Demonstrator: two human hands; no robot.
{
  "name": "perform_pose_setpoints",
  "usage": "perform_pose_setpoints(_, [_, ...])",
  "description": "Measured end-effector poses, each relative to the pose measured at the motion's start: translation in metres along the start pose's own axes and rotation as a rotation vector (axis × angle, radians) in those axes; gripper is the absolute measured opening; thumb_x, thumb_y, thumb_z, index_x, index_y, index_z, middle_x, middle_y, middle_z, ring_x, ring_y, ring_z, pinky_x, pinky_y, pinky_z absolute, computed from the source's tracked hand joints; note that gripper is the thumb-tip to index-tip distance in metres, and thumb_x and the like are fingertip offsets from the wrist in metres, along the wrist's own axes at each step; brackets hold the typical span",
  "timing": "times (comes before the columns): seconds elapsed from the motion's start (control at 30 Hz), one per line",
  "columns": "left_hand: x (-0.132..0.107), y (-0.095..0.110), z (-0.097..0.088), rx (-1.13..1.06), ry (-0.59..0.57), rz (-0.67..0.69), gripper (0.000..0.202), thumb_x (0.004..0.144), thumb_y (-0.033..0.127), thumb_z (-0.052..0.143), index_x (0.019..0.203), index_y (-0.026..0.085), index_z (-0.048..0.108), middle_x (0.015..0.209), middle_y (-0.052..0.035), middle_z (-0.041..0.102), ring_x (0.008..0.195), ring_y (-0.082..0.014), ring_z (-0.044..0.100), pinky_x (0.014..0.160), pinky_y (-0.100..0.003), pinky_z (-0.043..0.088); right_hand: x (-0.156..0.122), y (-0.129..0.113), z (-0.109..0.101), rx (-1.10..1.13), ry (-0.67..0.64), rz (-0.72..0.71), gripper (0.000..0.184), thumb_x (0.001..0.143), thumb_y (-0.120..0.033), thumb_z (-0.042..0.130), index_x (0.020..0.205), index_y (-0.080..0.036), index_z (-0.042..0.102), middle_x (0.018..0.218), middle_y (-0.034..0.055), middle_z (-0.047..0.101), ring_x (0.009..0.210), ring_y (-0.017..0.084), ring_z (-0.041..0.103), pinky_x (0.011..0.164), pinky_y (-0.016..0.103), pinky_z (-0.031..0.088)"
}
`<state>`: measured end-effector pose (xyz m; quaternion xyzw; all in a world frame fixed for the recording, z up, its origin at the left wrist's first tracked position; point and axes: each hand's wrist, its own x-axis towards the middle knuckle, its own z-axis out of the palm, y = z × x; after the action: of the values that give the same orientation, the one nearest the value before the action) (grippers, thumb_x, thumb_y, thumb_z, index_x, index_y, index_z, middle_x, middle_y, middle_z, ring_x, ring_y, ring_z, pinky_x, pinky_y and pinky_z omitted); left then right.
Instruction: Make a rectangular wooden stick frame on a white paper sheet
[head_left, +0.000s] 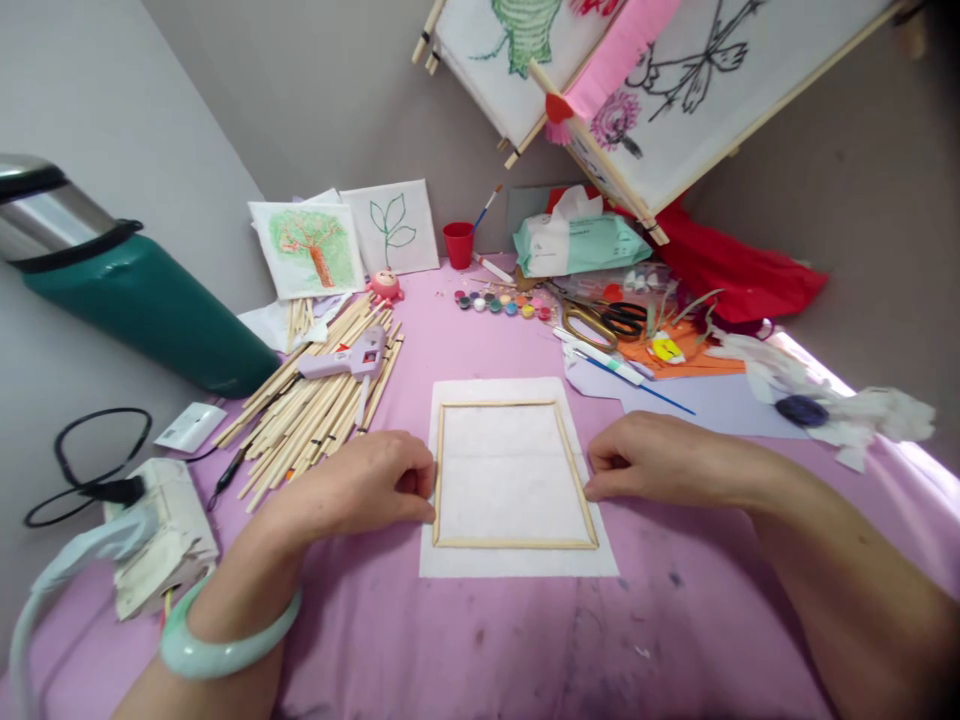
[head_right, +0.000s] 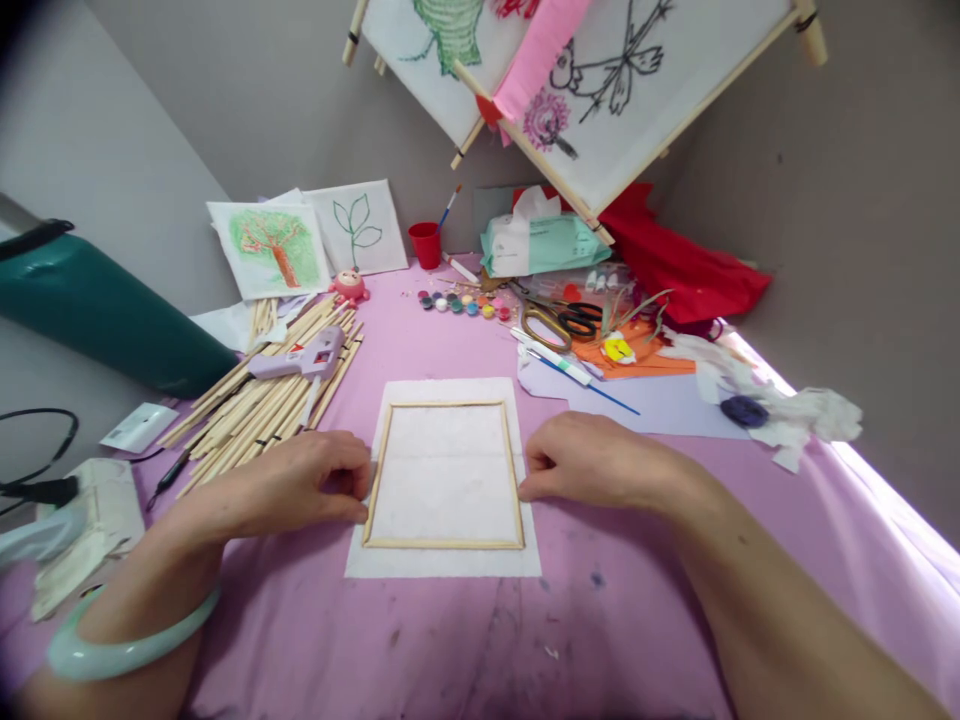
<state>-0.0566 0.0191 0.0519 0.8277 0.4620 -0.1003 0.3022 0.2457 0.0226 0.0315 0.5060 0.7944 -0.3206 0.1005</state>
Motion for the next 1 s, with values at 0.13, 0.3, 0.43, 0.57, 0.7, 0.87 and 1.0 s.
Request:
perform_pose_setpoints(0.13, [0.0009,0.0000,-0.0002,-0.003,-0.016,-0.014,0.012,0.073,0.031,0.061,0.069,0.019,0.058,0.072,0.0015,0.057,0.064,-0.0126,0.051,0.059,-0.025,0.034,0.0003,0.0010,-0.0002,0.001,0.006,-0.018,0.027,0.075,-0.041,0.055,0.059,-0.019,0.059,0.055,-0.0017,0.053,0.053,0.011,0.043,0.050,0.025,0.025])
perform_pose_setpoints(0.3, [0.0021,-0.0022,0.0013,0.014,-0.022,0.005,0.014,0.073,0.031,0.060,0.067,0.019,0.057,0.070,0.0016,0.055,0.063,-0.0125,0.050,0.059,-0.025,0.035,0.0002,0.0011,-0.0007,-0.011,-0.003,-0.001,0.028,0.074,-0.043,0.057,0.059,-0.020,0.059,0.057,-0.0016,0.057,0.055,0.011,0.046,0.051,0.025,0.027])
perform_pose_setpoints(0.43, [0.0028,-0.0025,0.0017,0.017,-0.027,-0.012,0.014,0.073,0.031,0.060,0.068,0.019,0.057,0.071,0.0014,0.056,0.064,-0.0128,0.051,0.061,-0.025,0.035,-0.0003,0.0017,-0.0011,0.004,-0.005,-0.012,0.026,0.074,-0.043,0.056,0.063,-0.020,0.062,0.059,-0.0013,0.059,0.055,0.012,0.049,0.052,0.025,0.029])
perform_pose_setpoints(0.57, [0.0037,-0.0021,0.0013,0.014,-0.030,-0.016,0.014,0.073,0.032,0.060,0.069,0.019,0.058,0.071,0.0013,0.056,0.064,-0.0128,0.051,0.061,-0.026,0.036,-0.0004,0.0019,-0.0012,0.001,-0.004,-0.008,0.026,0.074,-0.043,0.056,0.064,-0.020,0.063,0.059,-0.0002,0.060,0.055,0.012,0.049,0.052,0.025,0.028])
perform_pose_setpoints(0.7, [0.0038,-0.0028,0.0013,0.011,-0.026,-0.012,0.014,0.073,0.032,0.060,0.068,0.019,0.058,0.071,0.0012,0.056,0.064,-0.0128,0.051,0.061,-0.025,0.036,-0.0005,0.0011,-0.0009,-0.006,-0.004,-0.012,0.027,0.074,-0.043,0.056,0.061,-0.019,0.061,0.058,-0.0002,0.058,0.055,0.012,0.047,0.051,0.025,0.028])
perform_pose_setpoints(0.87, [0.0033,-0.0034,0.0014,0.008,-0.018,-0.008,0.013,0.073,0.031,0.061,0.068,0.019,0.057,0.071,0.0018,0.056,0.063,-0.0126,0.051,0.059,-0.025,0.036,-0.0007,0.0017,-0.0004,0.003,0.009,-0.010,0.026,0.074,-0.041,0.057,0.059,-0.019,0.059,0.058,-0.0016,0.057,0.054,0.011,0.045,0.051,0.025,0.027])
perform_pose_setpoints(1.0, [0.0027,-0.0022,0.0003,-0.002,-0.018,-0.013,0.013,0.073,0.031,0.061,0.069,0.019,0.057,0.071,0.0020,0.056,0.064,-0.0125,0.051,0.059,-0.025,0.036,-0.0007,0.0030,0.0001,0.018,0.008,-0.010,0.024,0.074,-0.040,0.056,0.061,-0.020,0.061,0.058,-0.0016,0.057,0.054,0.011,0.046,0.050,0.025,0.028])
